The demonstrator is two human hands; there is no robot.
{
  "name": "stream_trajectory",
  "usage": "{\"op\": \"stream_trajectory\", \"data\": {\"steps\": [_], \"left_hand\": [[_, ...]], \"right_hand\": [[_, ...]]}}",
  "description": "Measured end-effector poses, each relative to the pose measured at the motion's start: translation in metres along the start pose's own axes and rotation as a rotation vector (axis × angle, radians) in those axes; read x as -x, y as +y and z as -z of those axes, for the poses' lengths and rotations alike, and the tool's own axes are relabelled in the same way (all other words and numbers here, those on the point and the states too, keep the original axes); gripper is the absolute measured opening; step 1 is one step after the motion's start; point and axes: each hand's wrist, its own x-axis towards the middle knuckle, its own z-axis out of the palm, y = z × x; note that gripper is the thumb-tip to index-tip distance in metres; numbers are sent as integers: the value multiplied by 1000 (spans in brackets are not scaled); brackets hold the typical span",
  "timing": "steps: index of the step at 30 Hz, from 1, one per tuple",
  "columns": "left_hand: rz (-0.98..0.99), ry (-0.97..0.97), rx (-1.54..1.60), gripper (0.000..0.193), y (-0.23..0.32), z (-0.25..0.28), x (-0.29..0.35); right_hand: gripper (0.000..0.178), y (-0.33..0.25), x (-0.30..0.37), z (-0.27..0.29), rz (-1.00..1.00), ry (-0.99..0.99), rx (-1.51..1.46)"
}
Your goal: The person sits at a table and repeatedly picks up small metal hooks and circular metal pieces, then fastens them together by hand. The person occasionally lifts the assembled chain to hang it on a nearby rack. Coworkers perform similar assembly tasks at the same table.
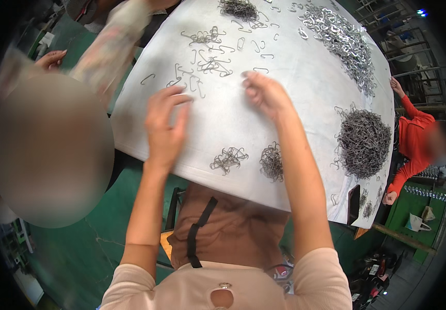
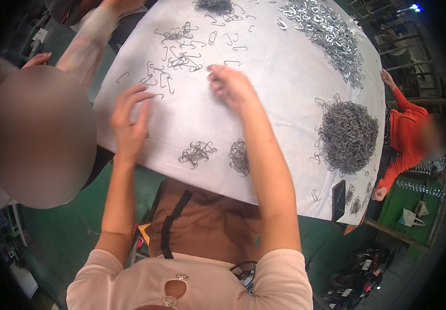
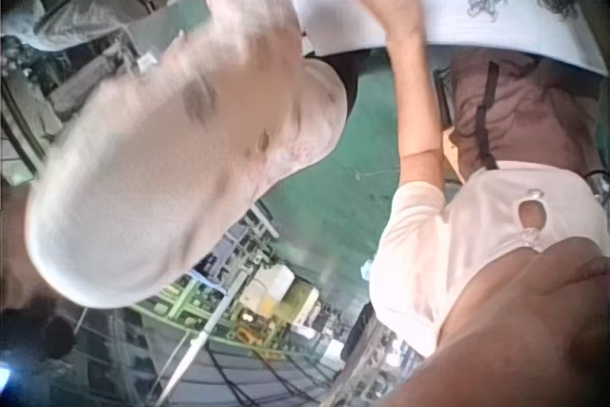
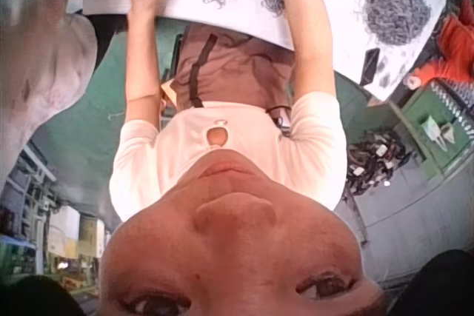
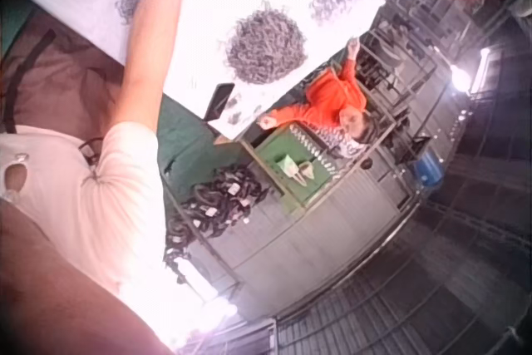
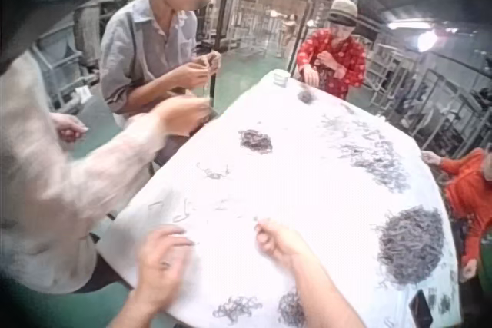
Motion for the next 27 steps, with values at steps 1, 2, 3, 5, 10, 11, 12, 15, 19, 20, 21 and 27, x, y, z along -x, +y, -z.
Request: {"op": "stream_trajectory", "data": {"steps": [1, 2, 3, 5, 10, 11, 12, 15, 19, 20, 21, 27], "left_hand": [[86, 35, 0, 13, -14, 8, 5], [163, 38, -21, 13, -29, 14, 14], [239, 38, -38, 13, -40, 17, 23], [248, 36, -116, 13, -56, 18, 42], [218, 87, -171, 13, -50, 12, 41], [217, 84, -172, 13, -50, 11, 41], [215, 81, -173, 13, -50, 12, 41], [231, 79, -179, 13, -48, 16, 43], [279, 52, -150, 14, -43, 15, 42], [267, 56, -156, 15, -43, 15, 41], [265, 55, -165, 15, -43, 15, 41], [235, 50, -191, 13, -46, 12, 39]], "right_hand": [[20, -11, -15, 16, 60, 89, 86], [18, -23, -27, 25, 109, 207, 225], [17, -29, -49, 45, 202, 306, 362], [17, -45, -83, 61, 220, 434, 526], [13, -59, -143, 54, 206, 682, 1246], [17, -59, -149, 55, 214, 639, 1301], [22, -58, -152, 54, 221, 595, 1357], [24, -63, -139, 69, 174, 316, 638], [17, -71, -106, 106, 358, -70, -484], [14, -72, -105, 109, 351, 23, -551], [12, -83, -95, 94, 344, 117, -622], [22, -97, -162, 137, 159, 443, 230]]}}
